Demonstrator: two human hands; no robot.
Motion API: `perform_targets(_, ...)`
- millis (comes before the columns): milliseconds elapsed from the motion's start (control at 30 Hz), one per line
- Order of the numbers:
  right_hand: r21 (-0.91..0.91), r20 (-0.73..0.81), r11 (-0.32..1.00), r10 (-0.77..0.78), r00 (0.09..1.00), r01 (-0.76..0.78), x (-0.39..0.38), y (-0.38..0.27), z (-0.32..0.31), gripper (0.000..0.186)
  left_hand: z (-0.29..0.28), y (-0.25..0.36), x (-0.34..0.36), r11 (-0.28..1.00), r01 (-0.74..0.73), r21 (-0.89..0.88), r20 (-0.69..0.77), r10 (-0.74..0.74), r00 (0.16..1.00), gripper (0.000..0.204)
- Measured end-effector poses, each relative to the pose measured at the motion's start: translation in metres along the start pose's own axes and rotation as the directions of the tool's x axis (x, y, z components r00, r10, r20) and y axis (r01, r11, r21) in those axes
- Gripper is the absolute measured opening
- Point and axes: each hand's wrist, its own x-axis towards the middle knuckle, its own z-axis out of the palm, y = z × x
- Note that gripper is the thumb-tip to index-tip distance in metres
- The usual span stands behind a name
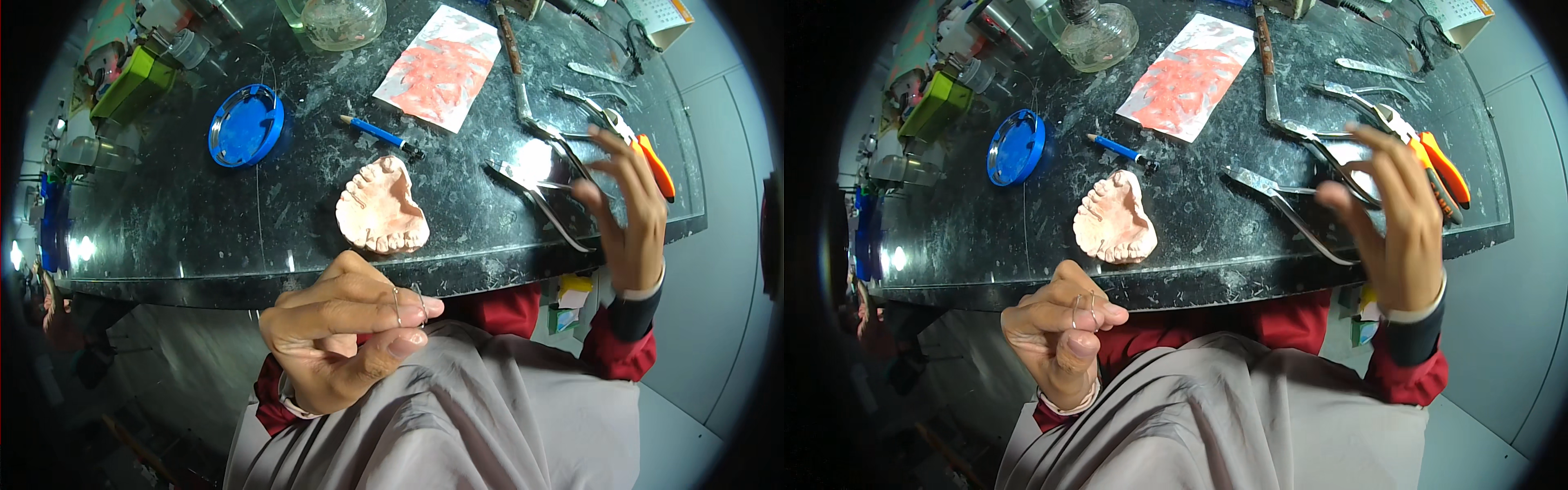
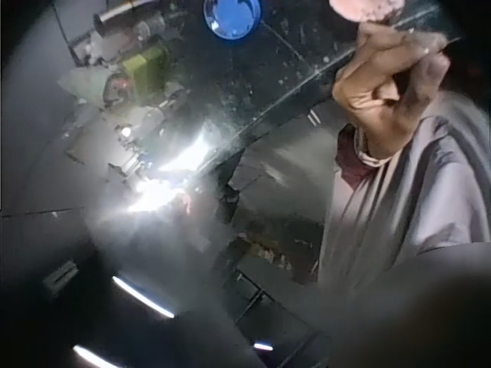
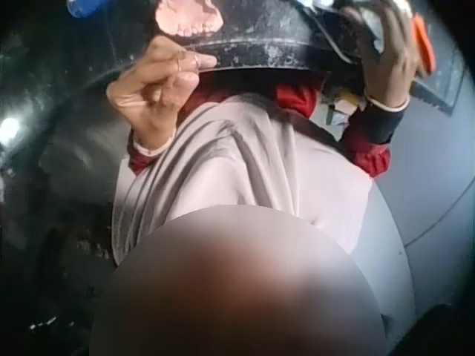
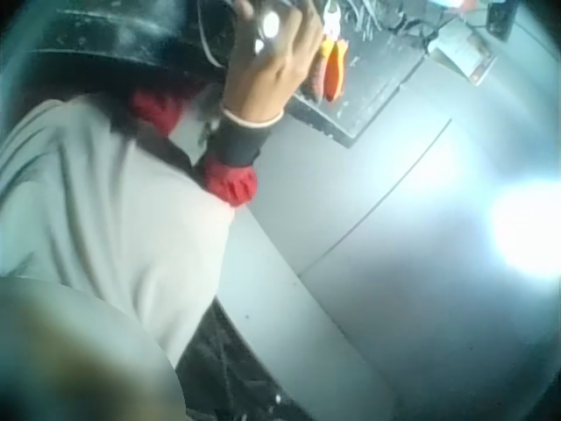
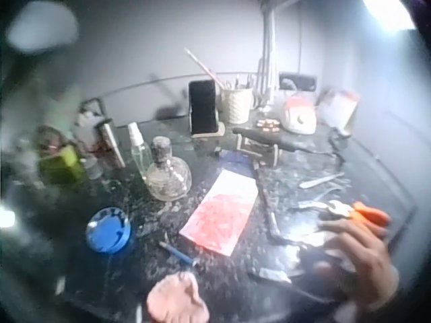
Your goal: Fitting and adjusting metal wire clasps onto a dental plaster model.
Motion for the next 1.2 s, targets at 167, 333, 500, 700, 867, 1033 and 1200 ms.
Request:
perform_targets(167,-0.016,0.133,0.996,-0.082,0.988,0.085,0.017,0.029,0.009,0.021,0.003,0.002,0.001,0.999,-0.017,-0.031,0.001,0.018,1.000,0.018)
perform_targets(333,0.225,-0.033,0.965,-0.132,0.991,0.136,0.013,0.015,0.001,0.017,0.014,0.004,0.001,0.998,-0.002,0.069,-0.129,0.011,0.992,0.016)
perform_targets(500,0.754,0.145,0.633,-0.423,0.895,0.177,0.006,-0.034,-0.014,0.030,0.012,-0.001,0.005,1.000,0.016,0.011,-0.053,-0.015,0.998,0.011)
perform_targets(700,0.769,0.145,0.611,-0.454,0.879,0.189,0.006,-0.045,-0.007,0.022,0.010,0.001,0.006,1.000,-0.008,-0.020,0.047,0.009,0.999,0.019)
perform_targets(867,0.755,0.142,0.624,-0.455,0.879,0.201,0.007,-0.045,-0.005,0.022,0.011,0.002,0.007,1.000,-0.027,-0.011,0.085,0.028,0.996,0.022)
perform_targets(1033,0.735,0.157,0.652,-0.430,0.889,0.186,0.003,-0.045,-0.003,0.029,0.013,0.002,0.006,1.000,-0.030,0.010,0.068,0.029,0.997,0.022)
perform_targets(1200,0.730,0.134,0.653,-0.429,0.893,0.203,0.001,-0.047,-0.002,0.028,0.012,0.004,0.006,0.998,-0.035,0.044,0.093,0.030,0.995,0.024)
